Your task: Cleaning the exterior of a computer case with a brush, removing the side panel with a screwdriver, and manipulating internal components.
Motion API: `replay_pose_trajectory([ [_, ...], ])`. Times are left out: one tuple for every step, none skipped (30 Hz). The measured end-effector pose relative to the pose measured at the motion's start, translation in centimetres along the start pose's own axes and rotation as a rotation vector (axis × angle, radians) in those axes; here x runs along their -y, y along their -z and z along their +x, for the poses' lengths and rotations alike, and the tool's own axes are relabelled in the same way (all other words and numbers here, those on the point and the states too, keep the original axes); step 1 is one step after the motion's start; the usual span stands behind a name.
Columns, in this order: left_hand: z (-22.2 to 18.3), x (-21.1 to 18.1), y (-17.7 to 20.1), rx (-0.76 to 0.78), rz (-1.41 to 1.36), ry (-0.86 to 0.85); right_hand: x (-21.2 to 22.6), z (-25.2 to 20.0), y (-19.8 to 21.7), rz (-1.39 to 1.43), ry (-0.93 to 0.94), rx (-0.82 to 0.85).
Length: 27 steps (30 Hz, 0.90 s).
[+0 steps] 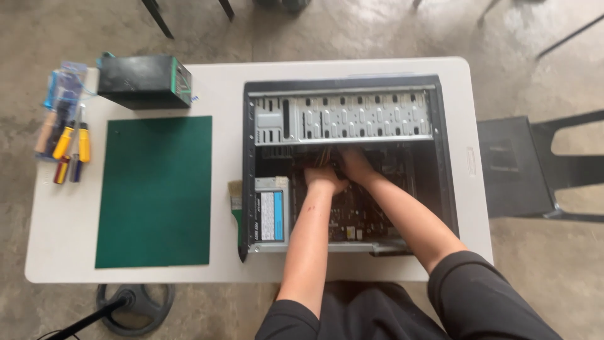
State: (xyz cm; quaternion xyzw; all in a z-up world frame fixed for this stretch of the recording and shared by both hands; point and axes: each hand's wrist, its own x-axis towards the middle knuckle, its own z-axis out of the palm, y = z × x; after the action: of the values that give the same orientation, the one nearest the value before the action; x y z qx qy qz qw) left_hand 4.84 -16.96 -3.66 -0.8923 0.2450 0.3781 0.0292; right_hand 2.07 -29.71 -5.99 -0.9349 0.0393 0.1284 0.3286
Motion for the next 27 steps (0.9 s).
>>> replay_pose_trajectory([
  [0.1, 0.2, 0.0, 0.001, -0.002, -0.008, -0.1, 0.2, -0.2, 0.026, -0.021, -0.008],
  [-1.1, 0.8, 0.4, -0.019, 0.002, 0.001, 0.8, -0.1, 0.1, 0.023, -0.003, -0.02],
  [-2.0, 1.1, 1.1, -0.017, -0.097, -0.024, 1.4, -0.4, 0.7, 0.025, 0.001, 0.023],
  [-2.8, 1.3, 1.7, -0.015, -0.195, -0.052, 1.8, -0.8, 1.4, 0.026, 0.005, 0.066],
  [-2.3, 1.7, 2.1, -0.026, -0.187, -0.057, 2.2, -0.7, 1.9, 0.024, 0.007, 0.051],
  [-1.6, 2.1, 2.3, 0.001, -0.261, -0.008, 2.4, -0.6, 2.3, -0.049, -0.009, 0.052],
  [-1.3, 2.2, 2.0, 0.04, -0.342, 0.039, 2.4, -1.2, 2.5, -0.123, -0.034, 0.063],
  [1.5, 2.7, 0.5, 0.041, -0.34, 0.032, 1.7, -0.5, 1.6, -0.125, -0.04, 0.059],
  [4.3, 2.8, -1.2, -0.003, -0.333, 0.058, 0.7, 0.1, 0.9, -0.268, -0.081, 0.002],
  [7.2, 2.9, -2.9, -0.047, -0.326, 0.084, -0.4, 0.7, 0.1, -0.412, -0.121, -0.055],
  [7.6, 2.5, -3.4, -0.04, -0.335, 0.075, -1.8, 1.3, -1.8, -0.422, -0.129, -0.049],
  [8.1, 2.1, -3.9, -0.138, -0.318, 0.084, -3.4, 1.9, -3.6, -0.377, -0.199, -0.066],
  [8.8, 2.1, -4.0, -0.241, -0.298, 0.097, -4.7, 3.1, -5.4, -0.329, -0.263, -0.089],
  [8.2, 1.6, -4.3, -0.24, -0.303, 0.092, -4.5, 2.2, -4.9, -0.336, -0.267, -0.088],
  [7.6, 2.0, -4.1, -0.292, -0.282, 0.072, -3.6, 2.2, -4.6, -0.363, -0.251, -0.092],
  [7.1, 2.5, -3.9, -0.345, -0.261, 0.052, -2.7, 2.2, -4.3, -0.39, -0.236, -0.096],
  [7.2, 2.7, -4.2, -0.345, -0.255, 0.054, -0.9, 1.2, -3.0, -0.384, -0.235, -0.097],
  [7.3, 2.9, -4.5, -0.335, -0.261, 0.017, 1.0, 0.2, -1.7, -0.353, -0.229, -0.105],
  [7.6, 2.8, -4.6, -0.33, -0.272, -0.022, 2.6, -0.8, 0.0, -0.328, -0.222, -0.116],
  [8.5, 3.1, -4.7, -0.335, -0.271, -0.022, 3.7, -1.1, 1.2, -0.329, -0.219, -0.12],
  [9.1, 3.3, -5.5, -0.329, -0.292, -0.048, 4.7, -2.0, 1.9, -0.332, -0.178, -0.143],
  [9.7, 3.5, -6.2, -0.323, -0.313, -0.075, 5.7, -2.9, 2.6, -0.335, -0.138, -0.166],
  [9.2, 3.2, -6.1, -0.325, -0.315, -0.075, 5.4, -3.0, 2.6, -0.337, -0.137, -0.167],
  [8.7, 3.0, -5.8, -0.306, -0.325, -0.076, 5.1, -3.2, 2.6, -0.354, -0.115, -0.171],
  [8.2, 2.9, -5.5, -0.289, -0.333, -0.076, 4.9, -3.2, 2.5, -0.369, -0.091, -0.178],
  [8.1, 3.0, -5.3, -0.293, -0.332, -0.074, 3.7, -2.7, 1.6, -0.369, -0.088, -0.181],
  [8.0, 3.1, -5.1, -0.306, -0.318, -0.073, 2.6, -2.2, 0.6, -0.337, -0.086, -0.176],
])
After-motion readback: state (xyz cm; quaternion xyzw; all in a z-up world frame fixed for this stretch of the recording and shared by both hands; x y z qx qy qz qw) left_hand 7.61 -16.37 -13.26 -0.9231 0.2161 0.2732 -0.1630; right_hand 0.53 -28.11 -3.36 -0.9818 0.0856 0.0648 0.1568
